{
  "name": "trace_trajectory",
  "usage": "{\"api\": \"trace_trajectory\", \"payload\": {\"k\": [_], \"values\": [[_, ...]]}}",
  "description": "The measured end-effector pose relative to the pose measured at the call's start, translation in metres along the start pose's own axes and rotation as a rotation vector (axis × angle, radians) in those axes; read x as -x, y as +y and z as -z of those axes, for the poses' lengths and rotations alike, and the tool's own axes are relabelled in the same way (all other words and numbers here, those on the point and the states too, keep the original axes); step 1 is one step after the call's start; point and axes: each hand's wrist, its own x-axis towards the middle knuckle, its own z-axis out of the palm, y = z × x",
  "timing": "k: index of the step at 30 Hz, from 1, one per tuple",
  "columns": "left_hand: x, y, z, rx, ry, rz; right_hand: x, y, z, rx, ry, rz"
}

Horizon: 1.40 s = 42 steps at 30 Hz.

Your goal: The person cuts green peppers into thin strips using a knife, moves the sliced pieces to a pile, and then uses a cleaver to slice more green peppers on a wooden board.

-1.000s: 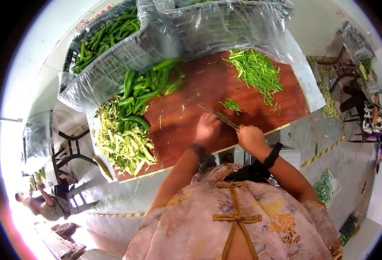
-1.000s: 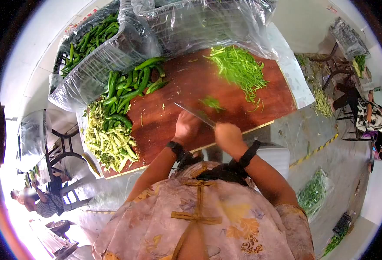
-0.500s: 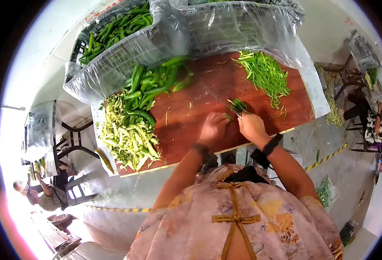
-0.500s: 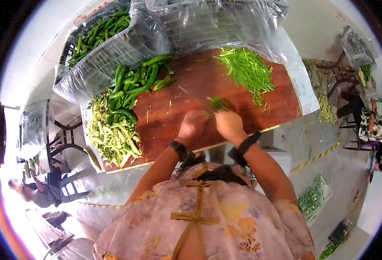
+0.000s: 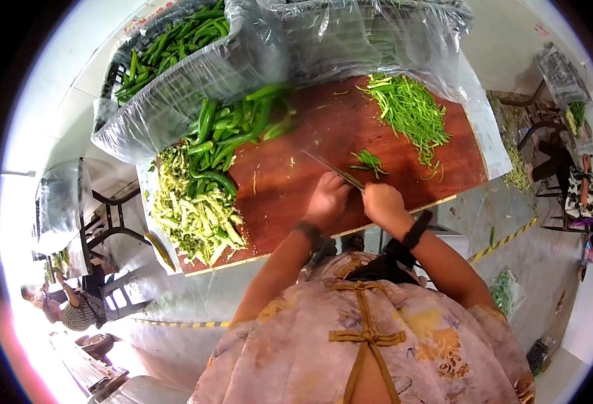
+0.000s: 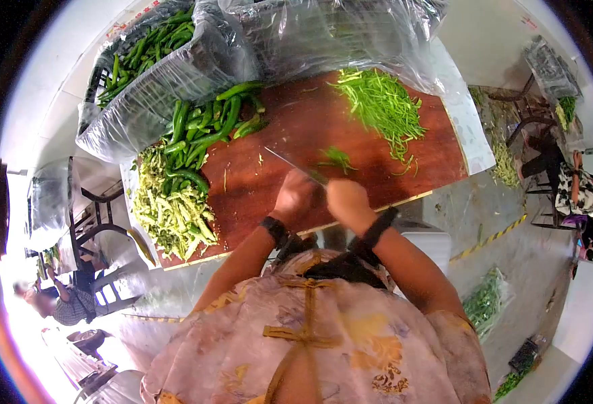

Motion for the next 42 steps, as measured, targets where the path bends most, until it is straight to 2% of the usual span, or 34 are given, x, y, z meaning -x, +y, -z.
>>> {"api": "trace_trajectory", "payload": {"k": [3, 5, 6, 8, 11, 13, 17, 24, 27, 30, 33, 35, 38, 42], "values": [[0.0, -0.003, 0.0, 0.047, -0.043, 0.008, -0.032, -0.006, -0.006, 0.023, 0.014, -0.036], [0.002, -0.005, -0.005, 0.187, -0.024, 0.145, -0.044, -0.008, -0.005, 0.034, 0.033, -0.013], [0.001, -0.004, -0.002, 0.186, -0.025, 0.141, -0.044, -0.005, -0.002, 0.006, 0.021, -0.028], [-0.002, -0.002, 0.002, 0.05, -0.044, 0.009, -0.029, -0.001, 0.005, -0.016, 0.052, -0.06], [0.007, -0.005, -0.005, -0.053, -0.02, 0.006, 0.0, -0.003, 0.02, -0.025, 0.007, -0.116], [0.001, 0.0, 0.0, -0.019, 0.006, -0.013, 0.016, -0.003, 0.022, -0.032, 0.002, -0.046], [-0.005, 0.004, 0.007, 0.021, 0.01, -0.019, 0.025, 0.0, 0.014, -0.001, -0.069, -0.11], [0.003, -0.003, 0.001, 0.013, -0.018, 0.037, 0.001, -0.007, 0.007, -0.008, -0.076, -0.045], [0.001, -0.009, -0.001, 0.062, 0.012, -0.018, -0.033, -0.012, -0.008, 0.014, 0.036, -0.032], [0.008, -0.017, -0.008, 0.051, -0.094, 0.04, -0.049, -0.015, -0.001, -0.012, 0.007, -0.066], [0.004, -0.007, -0.005, 0.054, -0.008, 0.063, -0.024, -0.009, 0.012, -0.034, 0.044, -0.115], [0.003, 0.0, -0.003, -0.075, 0.068, 0.031, -0.004, -0.006, 0.012, -0.062, 0.069, -0.102], [0.002, 0.001, 0.001, -0.097, -0.018, 0.052, 0.013, -0.008, 0.019, -0.074, 0.005, -0.093], [0.001, 0.0, 0.002, -0.087, 0.035, 0.016, 0.017, -0.007, 0.015, -0.059, -0.042, -0.113]]}}
